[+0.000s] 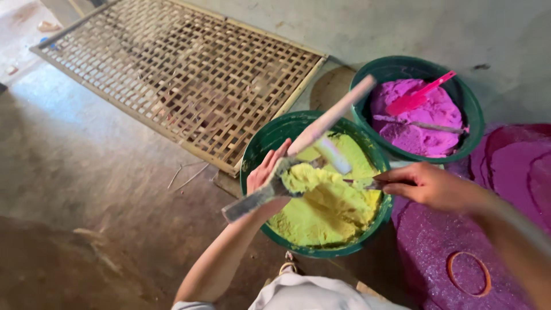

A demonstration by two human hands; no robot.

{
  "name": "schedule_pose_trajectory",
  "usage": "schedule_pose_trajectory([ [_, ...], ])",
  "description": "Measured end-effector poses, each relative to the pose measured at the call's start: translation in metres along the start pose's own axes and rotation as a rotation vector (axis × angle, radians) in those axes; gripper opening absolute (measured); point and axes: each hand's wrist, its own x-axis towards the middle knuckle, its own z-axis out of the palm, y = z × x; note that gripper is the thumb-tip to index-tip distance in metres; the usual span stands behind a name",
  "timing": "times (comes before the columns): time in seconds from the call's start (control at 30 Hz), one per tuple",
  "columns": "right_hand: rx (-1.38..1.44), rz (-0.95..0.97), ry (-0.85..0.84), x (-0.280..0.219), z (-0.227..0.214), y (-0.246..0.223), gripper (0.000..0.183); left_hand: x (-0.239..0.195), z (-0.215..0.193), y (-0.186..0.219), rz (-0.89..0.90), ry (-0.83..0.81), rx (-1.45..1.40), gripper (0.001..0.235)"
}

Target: The person prepares incense by hand using wooden tools to scoop colored paste from buckets and apply it to circular bases, alternating between yellow and purple mixtures.

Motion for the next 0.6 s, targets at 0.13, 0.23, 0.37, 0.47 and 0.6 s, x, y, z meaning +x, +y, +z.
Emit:
schedule_pose_trajectory([
  [0.13,-0.665,0.109,0.117,0.005,0.003,-0.063,0.036,0.007,0.01,0.012,-0.164,-0.226,-0.064,0.083],
  [0.23,-1.084,-0.134,0.164,0.023,0.052,-0.101,0.024,0.003,0.025,0.01,0.011,-0.208,-0.112,0.081],
  [0.37,-1.003,-0.308,0.222,-0.002,0.046,-0.109,0.03,-0.026,0.034,0.002,-0.038,-0.261,-0.176,0.073],
  [0.47,-0.938,0.013,0.171,-0.04,0.007,-0.118,0.046,-0.012,0.022,-0.019,-0.103,-0.057,-0.252,0.067],
  [0.6,-0.936,0.01,0.156,-0.026,-0.019,-0.13,0.044,0.015,0.0,-0.014,-0.01,-0.212,0.051,0.074],
])
